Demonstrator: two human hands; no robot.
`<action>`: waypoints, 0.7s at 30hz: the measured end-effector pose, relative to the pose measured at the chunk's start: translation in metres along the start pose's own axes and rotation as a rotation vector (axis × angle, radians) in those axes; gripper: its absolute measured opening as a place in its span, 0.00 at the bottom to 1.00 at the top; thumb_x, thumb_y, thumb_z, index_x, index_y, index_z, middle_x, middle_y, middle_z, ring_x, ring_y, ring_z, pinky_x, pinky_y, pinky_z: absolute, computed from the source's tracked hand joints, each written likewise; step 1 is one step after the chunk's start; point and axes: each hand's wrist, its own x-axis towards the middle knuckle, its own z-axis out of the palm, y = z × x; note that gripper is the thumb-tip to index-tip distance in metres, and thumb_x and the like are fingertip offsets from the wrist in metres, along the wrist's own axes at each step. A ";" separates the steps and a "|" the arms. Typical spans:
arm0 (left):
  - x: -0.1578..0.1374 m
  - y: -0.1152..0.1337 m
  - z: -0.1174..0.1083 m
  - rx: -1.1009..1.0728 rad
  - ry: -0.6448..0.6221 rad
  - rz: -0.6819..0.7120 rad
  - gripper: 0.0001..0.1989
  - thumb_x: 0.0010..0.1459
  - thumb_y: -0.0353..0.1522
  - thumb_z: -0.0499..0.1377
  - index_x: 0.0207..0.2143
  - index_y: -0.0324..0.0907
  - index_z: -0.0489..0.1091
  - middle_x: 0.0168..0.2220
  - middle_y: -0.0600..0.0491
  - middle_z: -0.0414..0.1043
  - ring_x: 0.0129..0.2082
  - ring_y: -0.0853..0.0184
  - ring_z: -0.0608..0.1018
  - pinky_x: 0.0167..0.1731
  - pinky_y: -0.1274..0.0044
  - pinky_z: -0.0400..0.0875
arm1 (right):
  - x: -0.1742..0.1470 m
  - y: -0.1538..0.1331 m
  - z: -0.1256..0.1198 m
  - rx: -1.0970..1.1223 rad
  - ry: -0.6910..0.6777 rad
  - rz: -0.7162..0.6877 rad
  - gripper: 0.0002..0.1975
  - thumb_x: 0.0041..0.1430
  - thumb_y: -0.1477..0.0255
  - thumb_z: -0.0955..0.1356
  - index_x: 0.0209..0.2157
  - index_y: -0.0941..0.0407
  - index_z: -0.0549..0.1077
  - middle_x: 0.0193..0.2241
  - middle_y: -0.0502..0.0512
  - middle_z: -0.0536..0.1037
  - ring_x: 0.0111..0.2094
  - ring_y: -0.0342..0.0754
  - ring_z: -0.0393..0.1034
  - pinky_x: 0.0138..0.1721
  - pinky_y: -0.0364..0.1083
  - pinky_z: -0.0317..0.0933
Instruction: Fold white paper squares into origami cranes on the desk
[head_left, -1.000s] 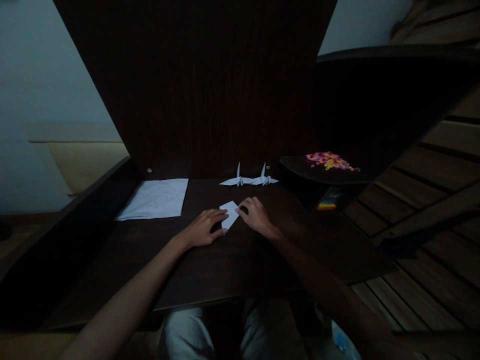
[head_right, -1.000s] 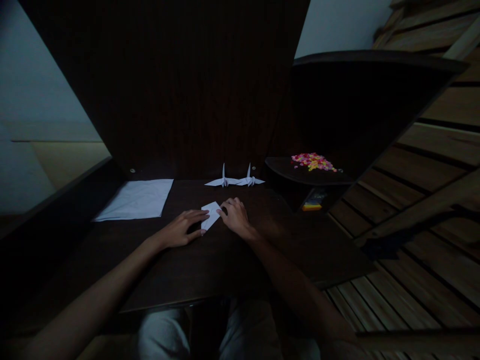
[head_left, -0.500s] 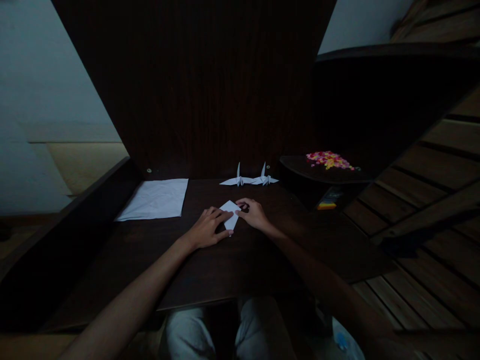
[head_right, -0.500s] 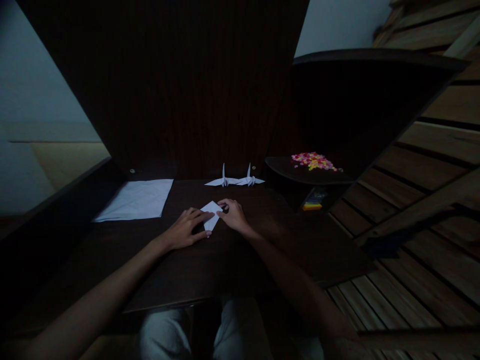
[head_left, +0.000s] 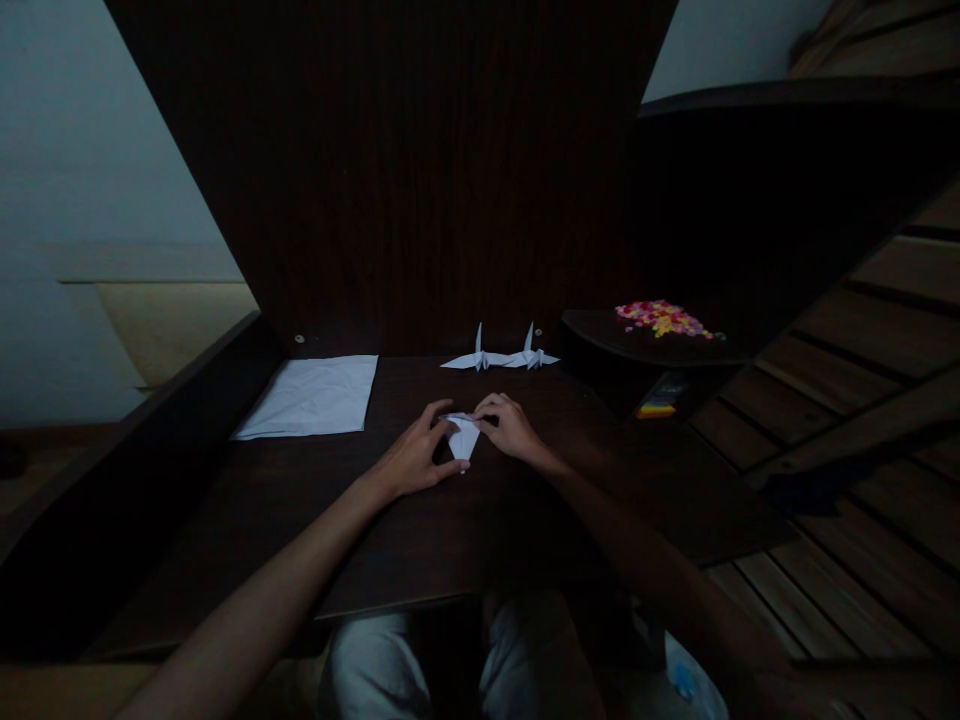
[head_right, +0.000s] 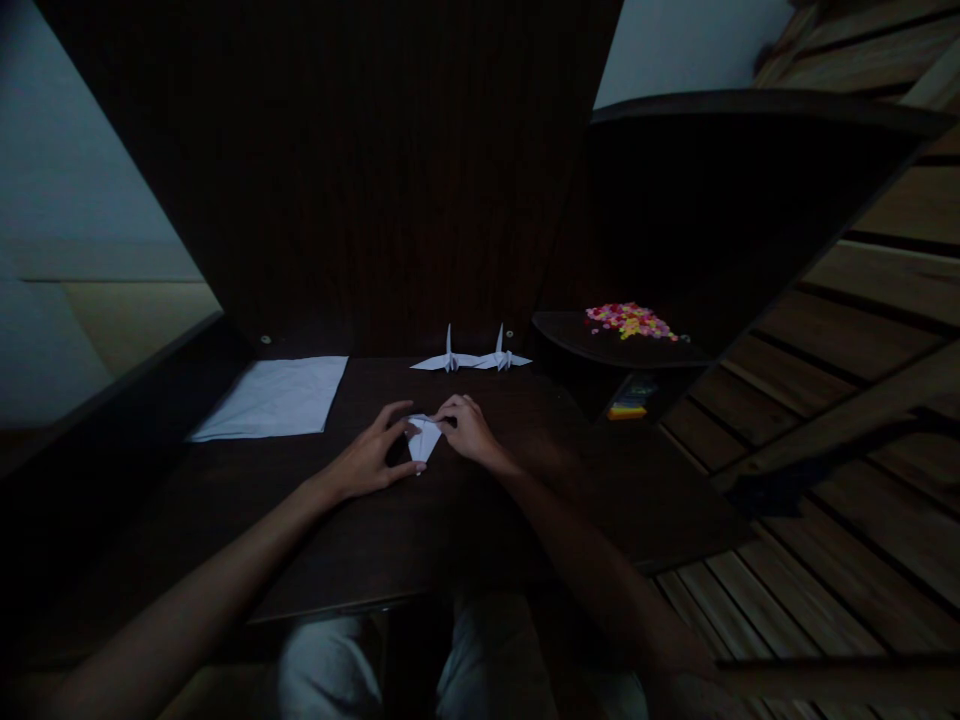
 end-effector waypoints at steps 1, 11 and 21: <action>0.000 0.000 0.000 -0.020 0.014 -0.015 0.29 0.52 0.46 0.60 0.52 0.39 0.64 0.61 0.41 0.51 0.55 0.55 0.66 0.53 0.66 0.65 | 0.000 0.000 -0.001 -0.009 -0.012 -0.028 0.10 0.52 0.83 0.68 0.32 0.55 0.78 0.33 0.54 0.76 0.37 0.47 0.68 0.44 0.50 0.62; 0.001 -0.002 0.003 0.158 -0.015 0.080 0.27 0.56 0.48 0.56 0.52 0.40 0.67 0.51 0.43 0.68 0.53 0.54 0.67 0.53 0.61 0.62 | -0.008 -0.011 -0.005 -0.195 -0.176 -0.155 0.16 0.56 0.80 0.64 0.43 0.55 0.77 0.48 0.58 0.75 0.50 0.52 0.66 0.52 0.55 0.60; -0.001 -0.006 0.008 0.176 -0.199 0.066 0.32 0.62 0.47 0.48 0.62 0.36 0.54 0.63 0.39 0.53 0.64 0.55 0.55 0.60 0.61 0.52 | -0.006 -0.002 -0.018 -0.093 -0.519 -0.119 0.24 0.63 0.73 0.60 0.61 0.52 0.57 0.63 0.55 0.56 0.66 0.54 0.40 0.63 0.62 0.41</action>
